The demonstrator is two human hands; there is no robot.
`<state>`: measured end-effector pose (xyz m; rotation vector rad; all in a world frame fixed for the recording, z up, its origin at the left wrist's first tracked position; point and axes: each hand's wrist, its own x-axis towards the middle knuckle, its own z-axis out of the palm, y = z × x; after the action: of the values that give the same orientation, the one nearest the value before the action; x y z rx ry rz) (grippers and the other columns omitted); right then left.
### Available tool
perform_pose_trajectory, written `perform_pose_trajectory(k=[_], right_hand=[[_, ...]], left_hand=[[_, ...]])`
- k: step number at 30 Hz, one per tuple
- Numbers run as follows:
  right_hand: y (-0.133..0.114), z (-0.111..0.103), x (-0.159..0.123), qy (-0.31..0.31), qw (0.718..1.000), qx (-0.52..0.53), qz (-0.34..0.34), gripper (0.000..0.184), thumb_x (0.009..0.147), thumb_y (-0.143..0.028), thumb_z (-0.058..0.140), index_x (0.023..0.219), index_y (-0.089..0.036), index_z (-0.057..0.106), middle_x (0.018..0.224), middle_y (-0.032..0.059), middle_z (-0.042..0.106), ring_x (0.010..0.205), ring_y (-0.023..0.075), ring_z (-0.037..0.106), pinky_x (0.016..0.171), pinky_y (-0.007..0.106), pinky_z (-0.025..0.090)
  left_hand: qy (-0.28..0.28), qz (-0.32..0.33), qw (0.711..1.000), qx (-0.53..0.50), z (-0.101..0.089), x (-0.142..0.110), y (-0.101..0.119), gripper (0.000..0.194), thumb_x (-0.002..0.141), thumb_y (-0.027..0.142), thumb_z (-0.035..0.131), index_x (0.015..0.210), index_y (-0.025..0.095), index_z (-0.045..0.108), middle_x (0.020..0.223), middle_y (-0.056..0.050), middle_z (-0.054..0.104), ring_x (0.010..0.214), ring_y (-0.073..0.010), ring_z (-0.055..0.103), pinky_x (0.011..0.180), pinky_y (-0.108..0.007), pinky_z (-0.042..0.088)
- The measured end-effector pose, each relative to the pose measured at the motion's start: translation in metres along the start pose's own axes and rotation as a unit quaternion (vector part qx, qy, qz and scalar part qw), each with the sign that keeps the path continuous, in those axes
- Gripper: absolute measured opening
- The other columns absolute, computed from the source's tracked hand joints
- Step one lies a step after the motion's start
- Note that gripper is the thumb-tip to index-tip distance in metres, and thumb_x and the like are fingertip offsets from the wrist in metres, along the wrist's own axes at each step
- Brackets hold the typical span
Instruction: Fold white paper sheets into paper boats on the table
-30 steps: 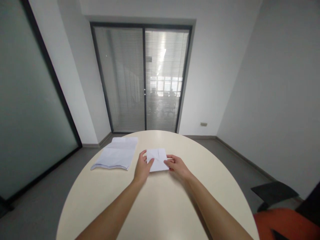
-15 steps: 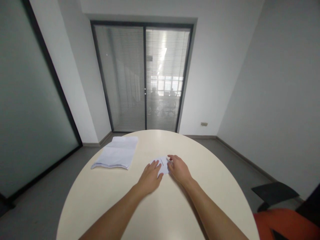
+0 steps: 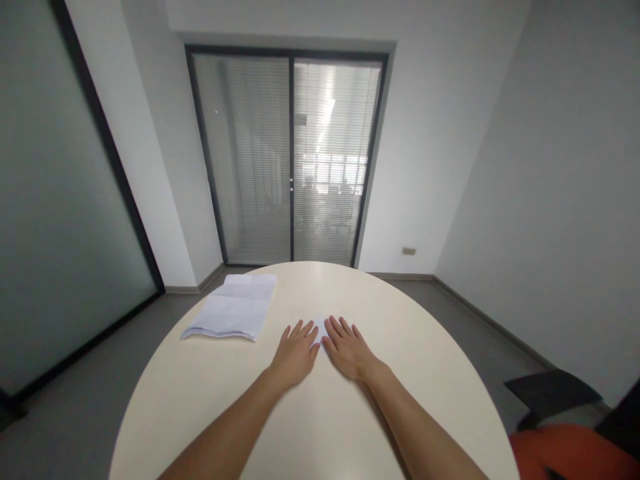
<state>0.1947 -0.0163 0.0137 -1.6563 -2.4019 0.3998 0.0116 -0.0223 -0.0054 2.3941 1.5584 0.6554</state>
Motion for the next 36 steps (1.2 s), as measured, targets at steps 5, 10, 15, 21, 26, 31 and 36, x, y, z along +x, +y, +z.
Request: perform_pose_trajectory(k=[5, 10, 15, 21, 26, 31, 36], right_hand=[[0.001, -0.003, -0.001, 0.002, 1.000, 0.010, -0.009, 0.073, 0.096, -0.062, 0.031, 0.157, -0.021, 0.026, 0.163, 0.0090, 0.017, 0.152, 0.0321, 0.009, 0.120, 0.056, 0.005], [-0.001, -0.007, -0.004, 0.001, 1.000, 0.002, 0.007, 0.078, 0.093, -0.065, 0.036, 0.156, -0.021, 0.027, 0.164, 0.0090, 0.017, 0.152, 0.0352, 0.007, 0.119, 0.058, 0.003], [-0.004, -0.007, -0.005, -0.011, 0.999, 0.007, -0.041, 0.074, 0.094, -0.057, 0.040, 0.157, -0.022, 0.024, 0.164, 0.0100, 0.016, 0.151, 0.0345, 0.009, 0.119, 0.058, 0.001], [-0.005, -0.009, -0.005, -0.030, 0.996, 0.018, -0.080, 0.076, 0.093, -0.057, 0.041, 0.157, -0.022, 0.023, 0.164, 0.0095, 0.018, 0.152, 0.0315, 0.011, 0.121, 0.055, 0.005], [0.000, -0.012, -0.004, -0.040, 0.999, -0.018, -0.014, 0.075, 0.097, -0.060, 0.023, 0.158, -0.015, 0.018, 0.165, 0.0085, 0.010, 0.152, 0.0321, 0.004, 0.121, 0.054, 0.006], [0.007, -0.012, -0.004, -0.042, 0.998, -0.034, 0.015, 0.074, 0.098, -0.060, 0.019, 0.159, -0.018, 0.016, 0.166, 0.0049, 0.007, 0.152, 0.0330, 0.000, 0.121, 0.054, 0.007], [0.014, -0.012, -0.001, -0.039, 0.999, -0.025, 0.024, 0.065, 0.101, -0.052, 0.018, 0.158, -0.021, 0.020, 0.166, 0.0047, 0.011, 0.152, 0.0336, 0.004, 0.120, 0.054, 0.011]], left_hand=[[0.019, -0.019, 0.999, 0.029, 0.002, 0.002, -0.003, 0.044, 0.097, 0.029, 0.041, 0.137, 0.023, 0.056, 0.151, -0.010, 0.047, 0.143, -0.0344, 0.035, 0.116, -0.059, 0.022], [0.041, -0.056, 0.995, 0.073, -0.001, 0.004, -0.004, 0.044, 0.096, 0.021, 0.041, 0.137, 0.019, 0.055, 0.150, -0.014, 0.047, 0.142, -0.0347, 0.037, 0.115, -0.059, 0.023], [0.060, 0.058, 0.996, -0.023, -0.010, 0.005, 0.007, 0.049, 0.097, 0.019, 0.035, 0.144, 0.017, 0.047, 0.151, -0.012, 0.046, 0.142, -0.0236, 0.038, 0.119, -0.044, 0.026], [-0.002, 0.060, 0.997, -0.051, -0.006, 0.002, 0.007, 0.050, 0.098, 0.023, 0.032, 0.146, 0.017, 0.043, 0.150, -0.014, 0.047, 0.141, -0.0223, 0.042, 0.119, -0.046, 0.024], [-0.027, 0.053, 0.998, 0.019, -0.008, 0.000, 0.001, 0.046, 0.097, 0.024, 0.034, 0.141, 0.020, 0.050, 0.153, -0.009, 0.044, 0.143, -0.0220, 0.037, 0.119, -0.050, 0.024], [-0.036, 0.007, 0.996, 0.076, -0.015, -0.002, 0.004, 0.046, 0.098, 0.033, 0.037, 0.142, 0.022, 0.049, 0.154, -0.007, 0.043, 0.144, -0.0253, 0.035, 0.119, -0.054, 0.024], [-0.029, 0.001, 0.997, 0.078, -0.015, 0.000, 0.003, 0.047, 0.097, 0.030, 0.040, 0.142, 0.020, 0.049, 0.154, -0.007, 0.043, 0.146, -0.0277, 0.032, 0.119, -0.051, 0.024]])
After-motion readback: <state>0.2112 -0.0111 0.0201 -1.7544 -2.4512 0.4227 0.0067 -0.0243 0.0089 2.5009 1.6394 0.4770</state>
